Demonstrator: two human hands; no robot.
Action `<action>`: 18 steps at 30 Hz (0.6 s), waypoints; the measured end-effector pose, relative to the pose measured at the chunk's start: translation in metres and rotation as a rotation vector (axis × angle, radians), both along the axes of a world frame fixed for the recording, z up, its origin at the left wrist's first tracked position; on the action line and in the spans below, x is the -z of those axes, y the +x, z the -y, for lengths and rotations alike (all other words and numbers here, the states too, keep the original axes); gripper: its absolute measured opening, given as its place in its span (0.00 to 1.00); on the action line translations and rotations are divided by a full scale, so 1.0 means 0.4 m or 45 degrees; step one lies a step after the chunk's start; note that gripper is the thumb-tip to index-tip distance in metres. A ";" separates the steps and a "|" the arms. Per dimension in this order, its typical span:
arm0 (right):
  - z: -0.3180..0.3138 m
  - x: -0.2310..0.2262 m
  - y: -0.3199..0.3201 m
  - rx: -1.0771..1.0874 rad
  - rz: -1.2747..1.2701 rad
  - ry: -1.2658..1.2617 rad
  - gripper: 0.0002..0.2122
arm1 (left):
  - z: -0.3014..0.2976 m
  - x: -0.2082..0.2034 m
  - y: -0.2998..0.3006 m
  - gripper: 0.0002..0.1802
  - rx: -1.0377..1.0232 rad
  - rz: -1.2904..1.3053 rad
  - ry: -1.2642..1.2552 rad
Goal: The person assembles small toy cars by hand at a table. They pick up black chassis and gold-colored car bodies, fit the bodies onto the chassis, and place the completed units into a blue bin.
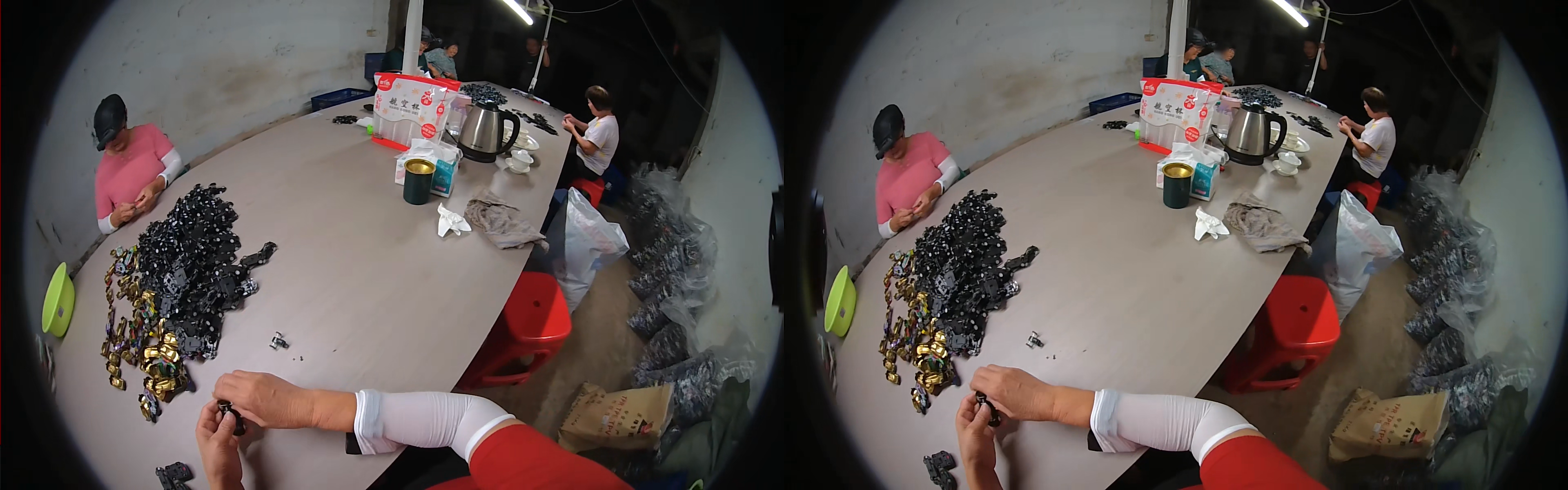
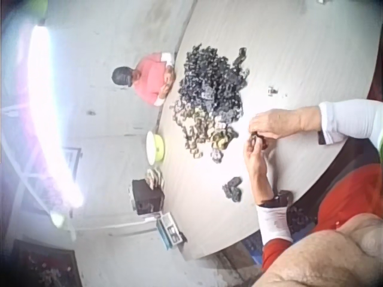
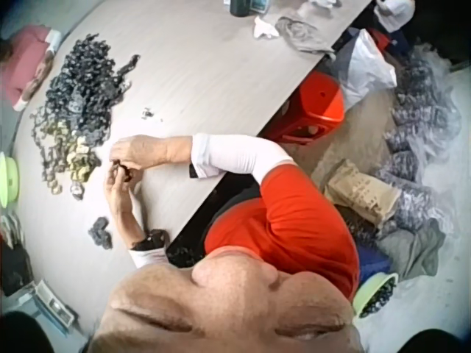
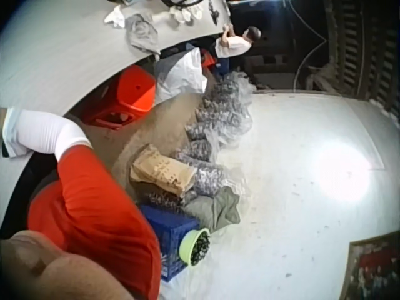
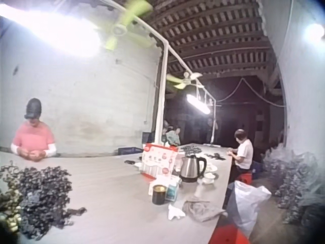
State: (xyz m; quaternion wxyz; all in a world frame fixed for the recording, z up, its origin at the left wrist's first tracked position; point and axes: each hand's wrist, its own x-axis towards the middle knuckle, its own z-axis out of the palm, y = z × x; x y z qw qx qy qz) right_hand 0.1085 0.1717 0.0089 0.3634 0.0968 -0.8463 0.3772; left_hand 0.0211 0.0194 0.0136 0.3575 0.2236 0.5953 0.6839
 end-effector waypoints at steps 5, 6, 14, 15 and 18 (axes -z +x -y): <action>0.000 0.015 0.006 0.080 0.118 -0.021 0.06 | 0.007 0.031 -0.025 0.15 -0.005 0.026 0.062; 0.008 0.026 -0.002 0.075 0.128 -0.007 0.06 | 0.006 0.034 -0.016 0.15 -0.013 0.036 0.080; 0.010 0.009 0.006 -0.044 0.104 -0.200 0.08 | -0.006 0.004 0.008 0.10 0.009 0.053 -0.011; 0.014 0.008 -0.001 -0.050 0.103 -0.183 0.09 | -0.001 -0.002 0.004 0.10 0.009 0.042 -0.037; 0.007 0.045 -0.019 0.054 0.089 -0.190 0.12 | -0.009 -0.012 0.014 0.09 -0.038 0.055 -0.001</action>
